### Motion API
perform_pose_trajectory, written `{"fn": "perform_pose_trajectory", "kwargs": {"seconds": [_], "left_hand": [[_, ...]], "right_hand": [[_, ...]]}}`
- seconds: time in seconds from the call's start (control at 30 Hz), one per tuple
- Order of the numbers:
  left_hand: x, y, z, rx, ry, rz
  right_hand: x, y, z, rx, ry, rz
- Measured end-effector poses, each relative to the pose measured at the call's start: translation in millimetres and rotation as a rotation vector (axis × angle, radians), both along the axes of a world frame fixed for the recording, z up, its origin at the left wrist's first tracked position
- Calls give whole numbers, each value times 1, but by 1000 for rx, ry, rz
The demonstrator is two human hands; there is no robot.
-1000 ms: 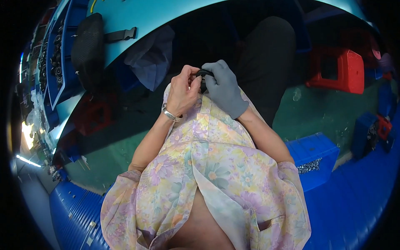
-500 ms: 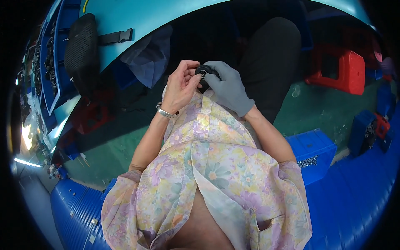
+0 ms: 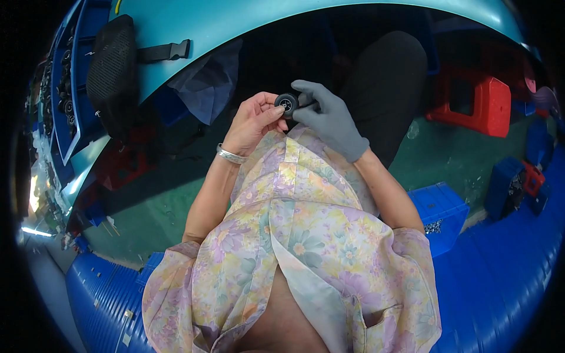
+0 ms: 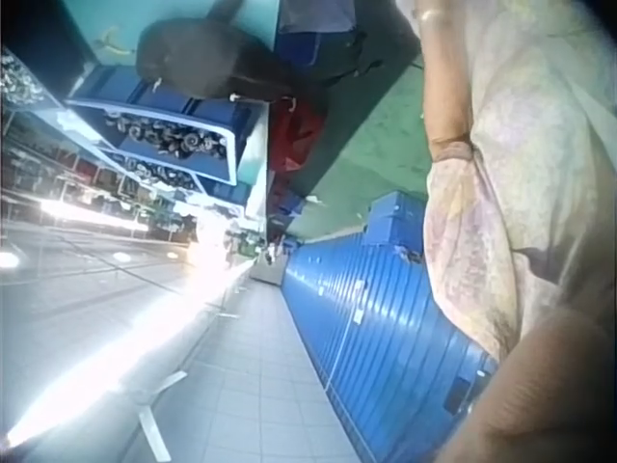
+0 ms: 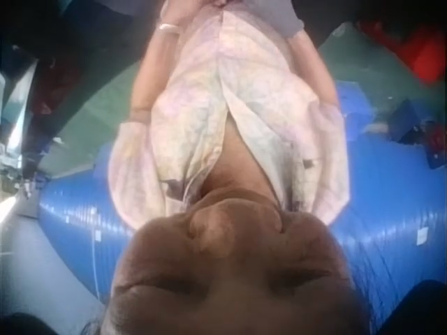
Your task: Assembling small mechanical components by hand at a factory workbench.
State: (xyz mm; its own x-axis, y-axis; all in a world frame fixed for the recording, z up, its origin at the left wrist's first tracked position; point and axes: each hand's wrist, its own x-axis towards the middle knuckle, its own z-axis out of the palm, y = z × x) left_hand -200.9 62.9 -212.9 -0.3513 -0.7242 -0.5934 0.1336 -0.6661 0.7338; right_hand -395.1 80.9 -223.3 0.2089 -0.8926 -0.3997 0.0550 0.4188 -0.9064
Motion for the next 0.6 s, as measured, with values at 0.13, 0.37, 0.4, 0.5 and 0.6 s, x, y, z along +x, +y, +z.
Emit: {"fn": "perform_pose_trajectory", "kwargs": {"seconds": [0.13,0.37,0.4,0.5,0.6], "left_hand": [[9,1,5,113,182,-100],[13,9,8,223,499,-93],[12,9,9,220,500,-95],[10,10,13,237,520,-43],[8,12,18,215,622,5]], "right_hand": [[0,-1,23,-375,182,139],[7,0,40,-509,330,270],[9,2,38,-507,331,237],[13,2,40,-551,312,181],[17,3,46,-591,319,147]]}}
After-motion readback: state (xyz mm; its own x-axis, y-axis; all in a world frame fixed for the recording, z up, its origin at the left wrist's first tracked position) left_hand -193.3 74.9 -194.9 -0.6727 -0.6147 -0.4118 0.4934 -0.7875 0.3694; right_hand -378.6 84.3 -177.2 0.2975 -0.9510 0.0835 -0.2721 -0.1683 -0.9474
